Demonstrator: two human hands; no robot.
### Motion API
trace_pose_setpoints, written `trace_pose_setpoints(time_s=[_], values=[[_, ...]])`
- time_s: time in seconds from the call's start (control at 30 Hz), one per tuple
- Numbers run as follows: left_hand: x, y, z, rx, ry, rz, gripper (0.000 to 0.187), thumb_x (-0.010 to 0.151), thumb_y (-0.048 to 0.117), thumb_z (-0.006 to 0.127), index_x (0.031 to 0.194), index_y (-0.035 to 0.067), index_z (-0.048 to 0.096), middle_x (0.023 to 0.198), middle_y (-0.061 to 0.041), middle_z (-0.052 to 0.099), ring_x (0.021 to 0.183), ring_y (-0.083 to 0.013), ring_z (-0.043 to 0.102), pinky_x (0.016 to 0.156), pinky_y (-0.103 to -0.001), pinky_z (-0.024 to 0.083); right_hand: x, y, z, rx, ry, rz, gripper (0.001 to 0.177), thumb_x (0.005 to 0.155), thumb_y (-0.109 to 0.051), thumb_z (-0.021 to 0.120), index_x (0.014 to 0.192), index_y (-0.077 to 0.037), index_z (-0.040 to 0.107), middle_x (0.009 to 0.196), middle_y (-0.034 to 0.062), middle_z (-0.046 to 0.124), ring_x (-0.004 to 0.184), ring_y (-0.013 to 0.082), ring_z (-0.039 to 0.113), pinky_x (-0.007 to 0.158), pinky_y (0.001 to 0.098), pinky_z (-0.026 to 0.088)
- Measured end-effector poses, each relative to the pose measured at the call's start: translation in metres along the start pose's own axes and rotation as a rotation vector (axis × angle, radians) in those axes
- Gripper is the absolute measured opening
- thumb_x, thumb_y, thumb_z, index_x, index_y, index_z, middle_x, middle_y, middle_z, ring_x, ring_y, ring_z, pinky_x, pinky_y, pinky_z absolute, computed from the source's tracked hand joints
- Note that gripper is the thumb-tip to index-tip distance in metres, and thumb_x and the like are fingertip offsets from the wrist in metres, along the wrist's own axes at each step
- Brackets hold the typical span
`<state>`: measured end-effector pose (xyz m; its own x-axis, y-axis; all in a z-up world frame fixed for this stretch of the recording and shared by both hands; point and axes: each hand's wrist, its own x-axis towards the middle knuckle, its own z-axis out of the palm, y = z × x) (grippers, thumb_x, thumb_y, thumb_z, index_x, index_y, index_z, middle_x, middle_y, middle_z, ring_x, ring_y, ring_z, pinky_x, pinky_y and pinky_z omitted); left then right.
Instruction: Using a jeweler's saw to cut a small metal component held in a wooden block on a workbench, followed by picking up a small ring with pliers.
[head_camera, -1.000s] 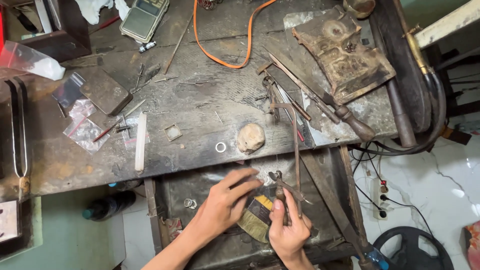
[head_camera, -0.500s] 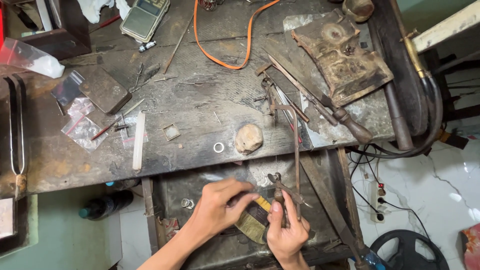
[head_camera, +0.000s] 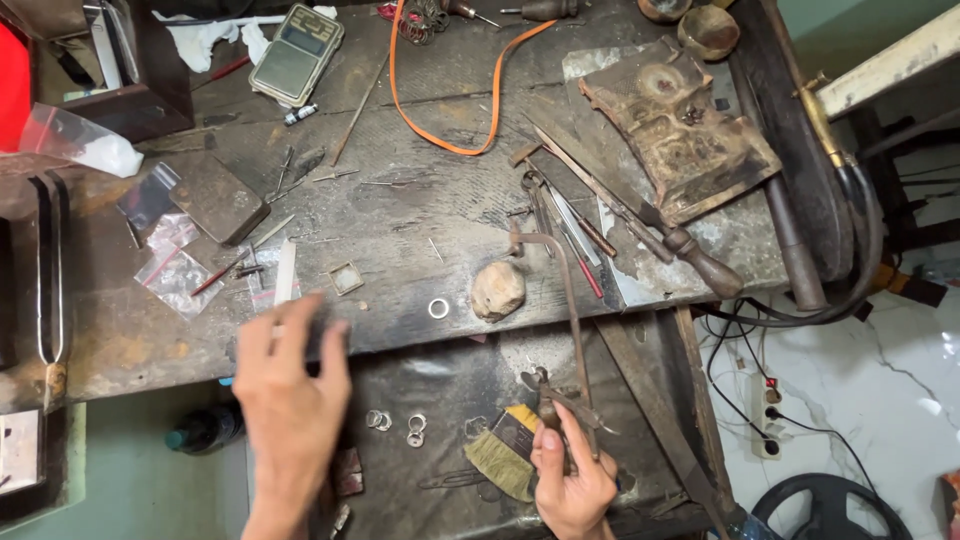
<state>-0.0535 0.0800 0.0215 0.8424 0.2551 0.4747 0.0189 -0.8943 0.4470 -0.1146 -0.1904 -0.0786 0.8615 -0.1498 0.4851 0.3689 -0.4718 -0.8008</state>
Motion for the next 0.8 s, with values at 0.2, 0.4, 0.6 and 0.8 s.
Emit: trace_pose_setpoints(time_s=[0.2, 0.4, 0.6, 0.8], values=[[-0.002, -0.036, 0.003, 0.168, -0.128, -0.276, 0.037, 0.103, 0.02, 0.068, 0.135, 0.001, 0.066, 0.111, -0.02, 0.059, 0.106, -0.0391, 0.055, 0.078, -0.053, 0.052, 0.001, -0.005, -0.001, -0.062, -0.003, -0.014, 0.032, 0.096, -0.023, 0.062, 0.109, 0.005, 0.072, 0.079, 0.0102, 0.079, 0.048, 0.0101, 0.074, 0.048, 0.0169, 0.06], [-0.001, -0.032, 0.001, 0.036, -0.082, -0.222, 0.027, 0.108, 0.009, 0.058, 0.13, 0.0, 0.069, 0.096, -0.017, 0.062, 0.081, -0.0333, 0.058, 0.078, -0.046, 0.046, -0.012, 0.002, 0.001, 0.103, -0.031, 0.141, 0.034, 0.094, -0.019, 0.065, 0.111, 0.01, 0.071, 0.081, 0.0161, 0.078, 0.049, 0.0153, 0.074, 0.043, 0.02, 0.067], [-0.012, 0.011, -0.003, -0.917, -0.418, -0.682, 0.038, 0.1, 0.012, 0.054, 0.135, 0.004, 0.066, 0.084, -0.015, 0.075, 0.05, -0.0132, 0.051, 0.044, -0.026, 0.047, -0.012, 0.004, 0.0, 0.249, -0.147, 0.023, 0.031, 0.095, -0.012, 0.065, 0.119, 0.008, 0.068, 0.103, 0.0184, 0.079, 0.063, 0.0131, 0.075, 0.04, 0.0179, 0.063], [-0.03, 0.048, 0.015, -1.415, -0.64, -0.805, 0.045, 0.1, 0.02, 0.056, 0.133, -0.011, 0.063, 0.083, -0.015, 0.068, 0.046, -0.0135, 0.049, 0.036, -0.019, 0.03, -0.025, 0.006, 0.002, 0.148, -0.127, 0.036, 0.032, 0.094, -0.016, 0.068, 0.112, 0.01, 0.071, 0.11, 0.0171, 0.077, 0.058, 0.0099, 0.077, 0.053, 0.0174, 0.069]])
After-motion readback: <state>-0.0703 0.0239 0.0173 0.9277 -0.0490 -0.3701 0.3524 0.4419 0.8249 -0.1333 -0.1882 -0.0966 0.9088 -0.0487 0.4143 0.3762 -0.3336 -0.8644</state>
